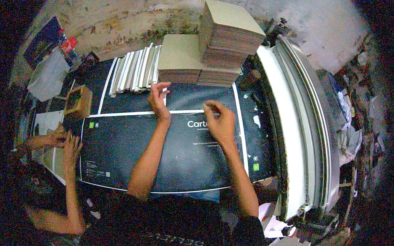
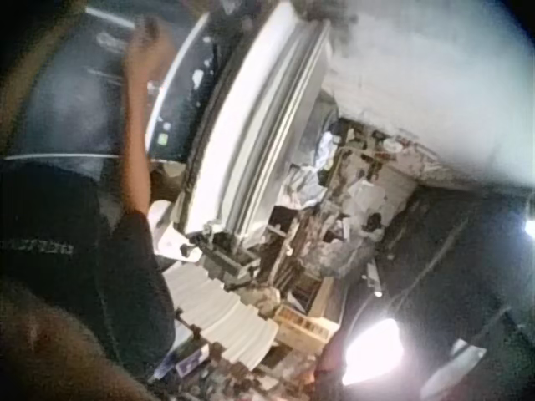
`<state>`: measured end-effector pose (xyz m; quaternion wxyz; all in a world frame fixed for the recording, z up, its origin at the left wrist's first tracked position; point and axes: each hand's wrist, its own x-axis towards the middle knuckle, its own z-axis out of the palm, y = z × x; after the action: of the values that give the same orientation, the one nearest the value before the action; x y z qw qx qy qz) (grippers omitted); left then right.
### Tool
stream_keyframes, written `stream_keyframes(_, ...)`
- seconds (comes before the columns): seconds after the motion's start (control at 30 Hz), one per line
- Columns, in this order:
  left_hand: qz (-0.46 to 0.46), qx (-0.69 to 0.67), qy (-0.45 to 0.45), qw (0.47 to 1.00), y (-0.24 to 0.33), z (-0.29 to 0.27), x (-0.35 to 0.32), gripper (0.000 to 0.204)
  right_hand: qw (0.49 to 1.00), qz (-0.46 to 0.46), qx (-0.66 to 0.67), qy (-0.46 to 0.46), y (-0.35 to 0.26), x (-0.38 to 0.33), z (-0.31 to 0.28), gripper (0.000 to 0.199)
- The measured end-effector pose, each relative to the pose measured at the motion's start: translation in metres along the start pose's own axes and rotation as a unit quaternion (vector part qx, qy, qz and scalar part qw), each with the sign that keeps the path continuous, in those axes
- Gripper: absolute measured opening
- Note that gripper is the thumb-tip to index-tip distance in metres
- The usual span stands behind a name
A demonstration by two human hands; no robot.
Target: The person feeds a white paper sheet into a rolling machine to apply adhesive, retrieves it, and places two large cardboard pieces and one thin center strip onto the sheet. They then fold the paper edges over the cardboard pieces to secure the assembly.
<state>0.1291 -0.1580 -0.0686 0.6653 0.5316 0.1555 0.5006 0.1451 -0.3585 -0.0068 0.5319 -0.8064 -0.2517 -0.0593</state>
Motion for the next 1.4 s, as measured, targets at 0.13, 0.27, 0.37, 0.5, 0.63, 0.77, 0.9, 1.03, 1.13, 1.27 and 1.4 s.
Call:
stream_keyframes(0.13,0.05,0.032,0.044,0.997,0.002,0.003,0.003,0.047,0.991,0.059,0.123,-0.015,0.026,0.029,0.045,0.035)
stream_keyframes(0.27,0.08,0.031,-0.061,0.994,-0.001,-0.004,0.014,0.055,0.997,-0.027,0.042,0.065,0.015,0.043,0.072,0.049)
stream_keyframes(0.37,0.006,-0.031,-0.137,0.99,-0.005,-0.023,0.025,0.062,0.986,-0.076,0.082,0.119,0.004,0.056,0.086,0.053)
stream_keyframes(0.5,-0.018,-0.017,-0.19,0.981,-0.003,-0.027,0.031,0.065,0.986,0.02,0.145,0.077,0.019,0.053,0.101,0.051)
stream_keyframes(0.63,-0.013,0.018,-0.186,0.982,-0.002,-0.023,0.029,0.066,0.987,0.067,0.139,0.044,0.026,0.04,0.107,0.053)
stream_keyframes(0.77,-0.033,0.02,-0.208,0.977,0.002,-0.028,0.032,0.068,0.986,0.083,0.137,0.038,0.031,0.036,0.109,0.054)
stream_keyframes(0.9,-0.073,-0.059,-0.187,0.978,0.006,-0.033,0.043,0.08,0.984,0.072,0.149,0.06,0.015,0.039,0.116,0.055)
stream_keyframes(1.03,-0.151,-0.134,-0.199,0.959,0.011,-0.023,0.047,0.09,0.988,0.008,0.106,0.109,0.033,0.038,0.125,0.055)
stream_keyframes(1.13,-0.202,-0.096,-0.145,0.964,0.028,-0.017,0.061,0.09,0.988,-0.017,0.085,0.125,0.03,0.035,0.134,0.054)
stream_keyframes(1.27,-0.229,-0.083,-0.162,0.956,0.074,0.006,0.08,0.098,0.985,0.009,0.113,0.13,0.031,0.033,0.132,0.053)
stream_keyframes(1.4,-0.286,-0.092,-0.198,0.933,0.077,0.008,0.097,0.102,0.985,-0.002,0.118,0.128,0.027,0.031,0.134,0.052)
